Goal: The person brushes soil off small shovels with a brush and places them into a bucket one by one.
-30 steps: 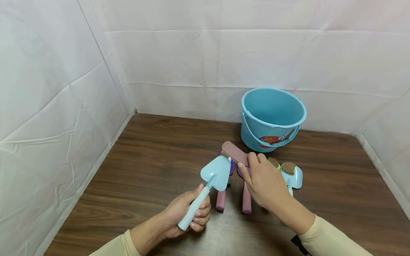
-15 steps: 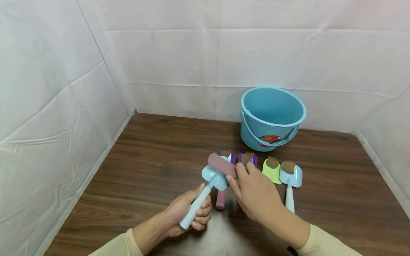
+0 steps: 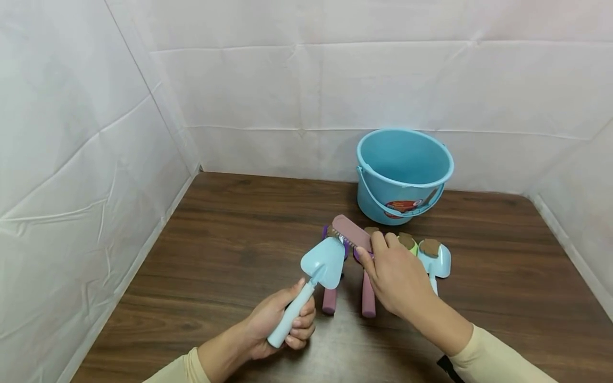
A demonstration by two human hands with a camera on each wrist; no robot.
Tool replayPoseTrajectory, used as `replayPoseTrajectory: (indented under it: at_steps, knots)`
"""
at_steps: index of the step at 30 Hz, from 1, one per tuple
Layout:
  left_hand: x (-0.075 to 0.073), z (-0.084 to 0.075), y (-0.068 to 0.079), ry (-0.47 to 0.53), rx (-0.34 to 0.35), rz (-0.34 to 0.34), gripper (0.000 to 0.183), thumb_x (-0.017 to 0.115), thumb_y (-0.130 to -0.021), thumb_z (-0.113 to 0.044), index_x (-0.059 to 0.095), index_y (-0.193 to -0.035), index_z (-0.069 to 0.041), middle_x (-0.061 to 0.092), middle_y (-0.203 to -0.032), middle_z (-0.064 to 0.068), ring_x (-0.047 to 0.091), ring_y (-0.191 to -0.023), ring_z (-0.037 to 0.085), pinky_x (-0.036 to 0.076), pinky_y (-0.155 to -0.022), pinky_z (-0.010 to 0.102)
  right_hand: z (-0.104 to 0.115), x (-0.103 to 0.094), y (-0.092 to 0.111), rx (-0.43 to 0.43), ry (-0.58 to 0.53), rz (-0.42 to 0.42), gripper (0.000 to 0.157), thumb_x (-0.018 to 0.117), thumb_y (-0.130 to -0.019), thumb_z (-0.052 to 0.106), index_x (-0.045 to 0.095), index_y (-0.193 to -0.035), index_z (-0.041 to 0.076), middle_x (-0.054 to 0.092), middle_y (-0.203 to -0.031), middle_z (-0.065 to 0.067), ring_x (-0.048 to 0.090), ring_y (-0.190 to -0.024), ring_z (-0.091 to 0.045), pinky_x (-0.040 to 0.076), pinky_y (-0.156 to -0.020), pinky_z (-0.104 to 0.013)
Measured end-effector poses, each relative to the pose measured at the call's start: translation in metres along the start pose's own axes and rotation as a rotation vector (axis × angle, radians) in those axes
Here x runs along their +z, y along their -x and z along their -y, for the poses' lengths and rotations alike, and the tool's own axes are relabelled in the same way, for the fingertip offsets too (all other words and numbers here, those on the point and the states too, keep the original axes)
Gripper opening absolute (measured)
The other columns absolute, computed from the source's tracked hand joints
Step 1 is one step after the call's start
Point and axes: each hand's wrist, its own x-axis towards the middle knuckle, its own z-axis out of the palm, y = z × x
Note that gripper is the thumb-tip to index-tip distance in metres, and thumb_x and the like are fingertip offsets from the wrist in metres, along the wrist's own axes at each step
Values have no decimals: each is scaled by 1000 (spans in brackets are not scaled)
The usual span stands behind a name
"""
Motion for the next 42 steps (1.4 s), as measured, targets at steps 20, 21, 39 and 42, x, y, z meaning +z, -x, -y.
replayPoseTrajectory:
  at_steps: [20,21,39,42]
  knots:
    - [-2,2,2,-14,-30,-23,52,26,-108,-56,45,-80,-17,40,-66,-10,39,-57,2,34,-50,13,-29,8,3,136,-3,74,43,41,-108,46,47,-97,5,46,-79,-10,45,-59,-21,37,-48,-32]
    - [-3,2,2,-15,-29,-27,51,26,-108,-56,45,-80,-17,40,-66,-10,39,-57,2,34,-50,13,-29,8,3,134,-7,79,43,41,-108,46,47,-97,5,46,-79,-10,45,-59,-21,37,-48,-32]
    - [-5,-30,1,-1187,173,-468,52,37,-110,-45,53,-76,-9,45,-62,-6,38,-52,5,36,-46,20,-41,4,14,119,-39,70,46,35,-109,48,47,-95,6,49,-84,-9,46,-65,-21,40,-54,-32]
    - [-13,-33,0,-1876,325,-605,43,50,-106,-44,53,-76,-14,44,-62,-7,35,-53,6,33,-45,21,-46,2,18,127,-41,79,47,34,-109,49,49,-100,4,54,-89,-11,48,-69,-22,42,-55,-34]
